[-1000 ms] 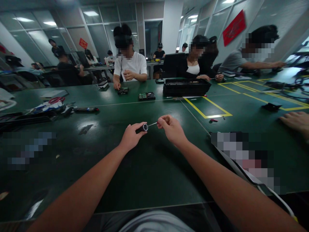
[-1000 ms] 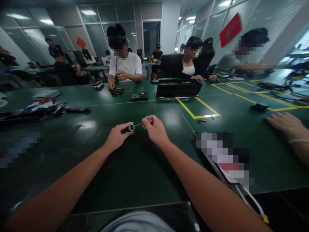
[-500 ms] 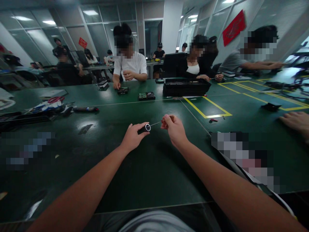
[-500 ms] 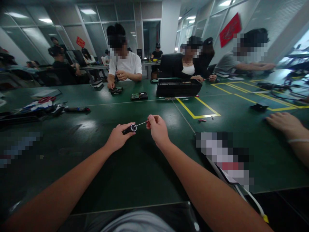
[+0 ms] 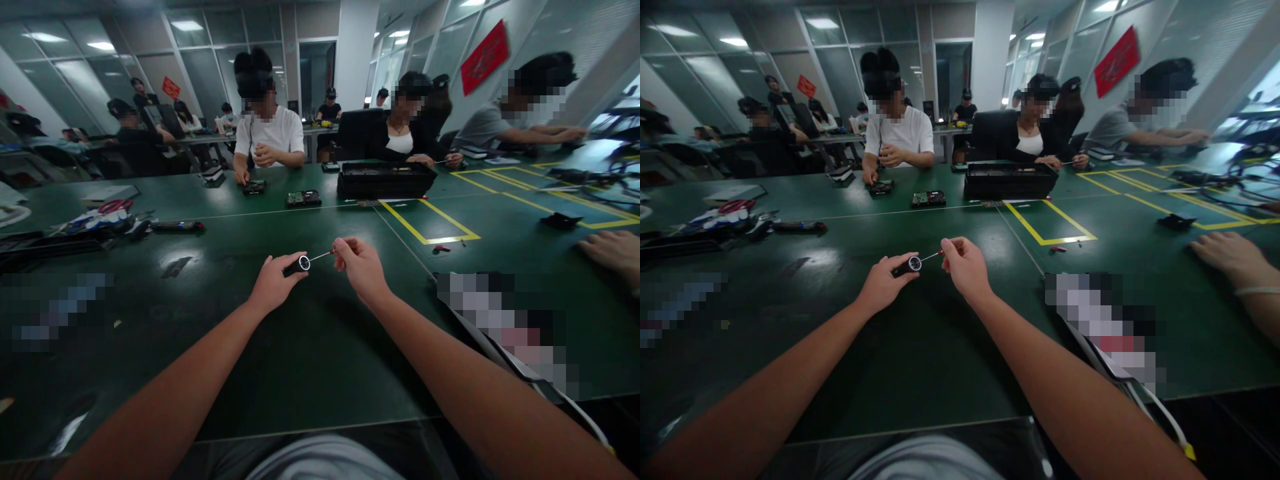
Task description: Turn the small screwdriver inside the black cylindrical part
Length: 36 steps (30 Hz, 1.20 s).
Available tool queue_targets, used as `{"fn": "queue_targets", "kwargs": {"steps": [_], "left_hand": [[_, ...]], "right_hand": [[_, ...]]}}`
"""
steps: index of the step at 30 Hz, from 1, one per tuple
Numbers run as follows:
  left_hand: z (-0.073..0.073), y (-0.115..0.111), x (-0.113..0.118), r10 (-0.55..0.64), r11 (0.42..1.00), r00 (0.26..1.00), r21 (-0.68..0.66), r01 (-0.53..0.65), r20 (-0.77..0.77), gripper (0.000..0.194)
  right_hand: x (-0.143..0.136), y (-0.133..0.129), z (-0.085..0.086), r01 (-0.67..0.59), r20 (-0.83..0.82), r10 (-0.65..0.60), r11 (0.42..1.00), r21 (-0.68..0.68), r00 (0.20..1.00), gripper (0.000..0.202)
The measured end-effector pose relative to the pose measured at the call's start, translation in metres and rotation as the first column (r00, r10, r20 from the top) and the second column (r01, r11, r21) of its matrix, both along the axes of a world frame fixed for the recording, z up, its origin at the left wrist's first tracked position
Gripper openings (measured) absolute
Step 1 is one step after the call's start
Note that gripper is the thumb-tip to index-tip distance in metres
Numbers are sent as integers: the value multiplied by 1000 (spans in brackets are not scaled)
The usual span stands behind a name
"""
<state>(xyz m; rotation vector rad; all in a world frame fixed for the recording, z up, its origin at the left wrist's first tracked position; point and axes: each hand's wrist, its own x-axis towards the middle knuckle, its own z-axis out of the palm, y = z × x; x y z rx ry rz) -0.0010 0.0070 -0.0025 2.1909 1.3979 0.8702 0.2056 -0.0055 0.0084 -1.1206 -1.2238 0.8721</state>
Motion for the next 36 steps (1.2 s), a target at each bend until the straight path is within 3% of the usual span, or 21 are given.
{"fn": "queue_targets", "kwargs": {"steps": [6, 11, 14, 22, 25, 29, 33, 36], "left_hand": [[-5, 1, -1, -18, 1000, 1000, 12, 18, -10, 43], [-4, 1, -1, -5, 1000, 1000, -8, 5, -15, 43], [-2, 2, -2, 18, 1000, 1000, -13, -18, 5, 43], [-2, 2, -2, 28, 1000, 999, -14, -28, -30, 43], [-3, 2, -2, 32, 999, 999, -15, -32, -25, 43], [0, 0, -2, 49, 999, 998, -21, -50, -33, 43], [4, -4, 0, 5, 998, 999, 62, -3, -34, 44], [3, -4, 0, -13, 995, 998, 95, 18, -56, 45]], "right_hand": [[1, -5, 5, 110, 150, -112, 994, 23, 982, 54], [2, 0, 2, 126, 222, -136, 990, 59, 965, 30], [2, 0, 0, 70, 181, -75, 997, 33, 981, 19], [5, 0, 0, 32, 307, -19, 999, -36, 951, 28], [4, 2, -1, 9, 234, -4, 1000, -21, 972, 18], [1, 4, -2, -16, 86, 15, 1000, 17, 996, 20], [4, 11, -6, -73, -263, 23, 980, -183, 964, 30], [8, 16, -12, 20, -335, -102, 971, -239, 937, 32]]}}
